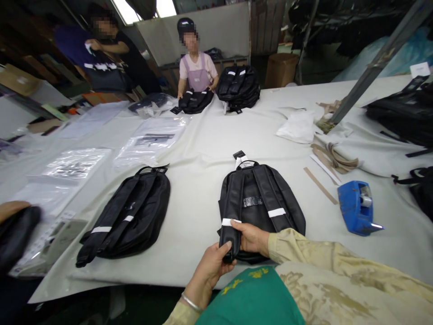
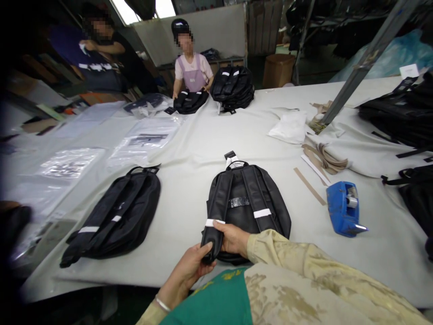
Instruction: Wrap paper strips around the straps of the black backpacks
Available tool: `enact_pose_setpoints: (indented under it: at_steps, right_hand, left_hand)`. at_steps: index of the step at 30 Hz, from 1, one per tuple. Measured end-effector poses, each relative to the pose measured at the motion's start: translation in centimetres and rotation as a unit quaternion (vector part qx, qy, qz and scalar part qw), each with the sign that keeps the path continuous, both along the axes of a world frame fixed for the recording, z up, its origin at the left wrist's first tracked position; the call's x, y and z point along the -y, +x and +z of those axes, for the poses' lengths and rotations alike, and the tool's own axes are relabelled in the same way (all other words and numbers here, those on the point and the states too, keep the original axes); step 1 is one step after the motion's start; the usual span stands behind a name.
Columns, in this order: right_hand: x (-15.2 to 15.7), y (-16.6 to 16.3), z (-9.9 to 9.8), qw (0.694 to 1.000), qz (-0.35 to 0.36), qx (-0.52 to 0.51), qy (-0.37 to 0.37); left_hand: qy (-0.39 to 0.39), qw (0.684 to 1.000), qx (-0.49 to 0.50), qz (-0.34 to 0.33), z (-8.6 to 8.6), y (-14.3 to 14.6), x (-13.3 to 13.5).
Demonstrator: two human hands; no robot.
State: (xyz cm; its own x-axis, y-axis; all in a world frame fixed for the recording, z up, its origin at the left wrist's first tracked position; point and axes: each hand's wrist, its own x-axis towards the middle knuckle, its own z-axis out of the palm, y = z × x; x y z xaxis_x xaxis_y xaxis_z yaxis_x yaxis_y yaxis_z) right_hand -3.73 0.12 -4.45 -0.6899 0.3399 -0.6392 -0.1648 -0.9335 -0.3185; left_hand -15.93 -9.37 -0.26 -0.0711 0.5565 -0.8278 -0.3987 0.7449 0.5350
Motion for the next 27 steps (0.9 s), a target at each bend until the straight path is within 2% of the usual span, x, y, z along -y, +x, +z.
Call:
enact_pose_setpoints:
  at_steps: [2, 6, 10, 12, 13, 14, 16, 17, 18, 20, 21, 22, 23, 24, 27]
  right_hand:
    - [0.3, -1.2, -0.1, 0.999, -0.042, 0.006, -0.029]
    - [-0.5, -3.5, -0.9, 0.985, -0.136, 0.107, -0.015]
    - [-1.6, -4.1, -0.9, 0.978, -0.158, 0.132, -0.038]
    - [-2.1, -3.0, -0.4, 0.988, -0.120, 0.098, -0.027]
    - [-2.3, -2.1, 0.0, 0.995, -0.076, 0.070, -0.008]
    - [-2.6, -0.8, 0.4, 0.998, -0.024, 0.049, 0.023]
    - [-3.5, 2.9, 1.0, 0.986, 0.067, 0.064, 0.137]
    - [-4.0, 5.1, 1.2, 0.965, 0.077, 0.116, 0.224]
    - [-4.6, 7.6, 1.4, 0.923, 0.058, 0.192, 0.328]
    - [-5.5, 12.7, 1.3, 0.790, -0.009, 0.347, 0.506]
    - [-5.7, 15.1, 1.0, 0.721, -0.025, 0.415, 0.555]
    - [-5.7, 17.2, 0.7, 0.672, -0.020, 0.471, 0.571]
    - [-5.5, 18.8, 0.3, 0.650, 0.004, 0.512, 0.562]
    - [-5.0, 20.0, -0.2, 0.648, 0.040, 0.537, 0.539]
    - [-3.3, 20.8, -1.9, 0.678, 0.137, 0.535, 0.485]
  left_hand:
    - [0.003, 0.997, -0.071, -0.018, 0.4, 0.7, -0.4]
    - [0.019, 0.969, -0.231, -0.080, 1.0, 1.3, -0.9]
    - [0.048, 0.943, -0.305, -0.125, 0.9, 1.2, -0.9]
    - [0.036, 0.960, -0.263, -0.091, 0.9, 1.0, -0.7]
    - [0.023, 0.973, -0.223, -0.057, 0.8, 0.9, -0.5]
    - [0.008, 0.984, -0.178, -0.022, 0.6, 0.8, -0.2]
    - [-0.022, 0.994, -0.103, 0.016, 0.0, 0.5, 0.7]
    - [-0.036, 0.995, -0.088, 0.013, -0.4, 0.3, 1.2]
    - [-0.047, 0.995, -0.089, -0.002, -0.9, 0.0, 1.7]
    - [-0.063, 0.991, -0.114, -0.030, -1.9, -0.3, 2.7]
    - [-0.064, 0.990, -0.122, -0.031, -2.3, -0.5, 3.0]
    - [-0.063, 0.991, -0.119, -0.023, -2.7, -0.5, 3.2]
    - [-0.061, 0.993, -0.104, -0.009, -3.0, -0.5, 3.2]
    - [-0.059, 0.995, -0.084, 0.008, -3.1, -0.3, 3.1]
    - [-0.059, 0.995, -0.073, 0.026, -3.0, 0.6, 2.4]
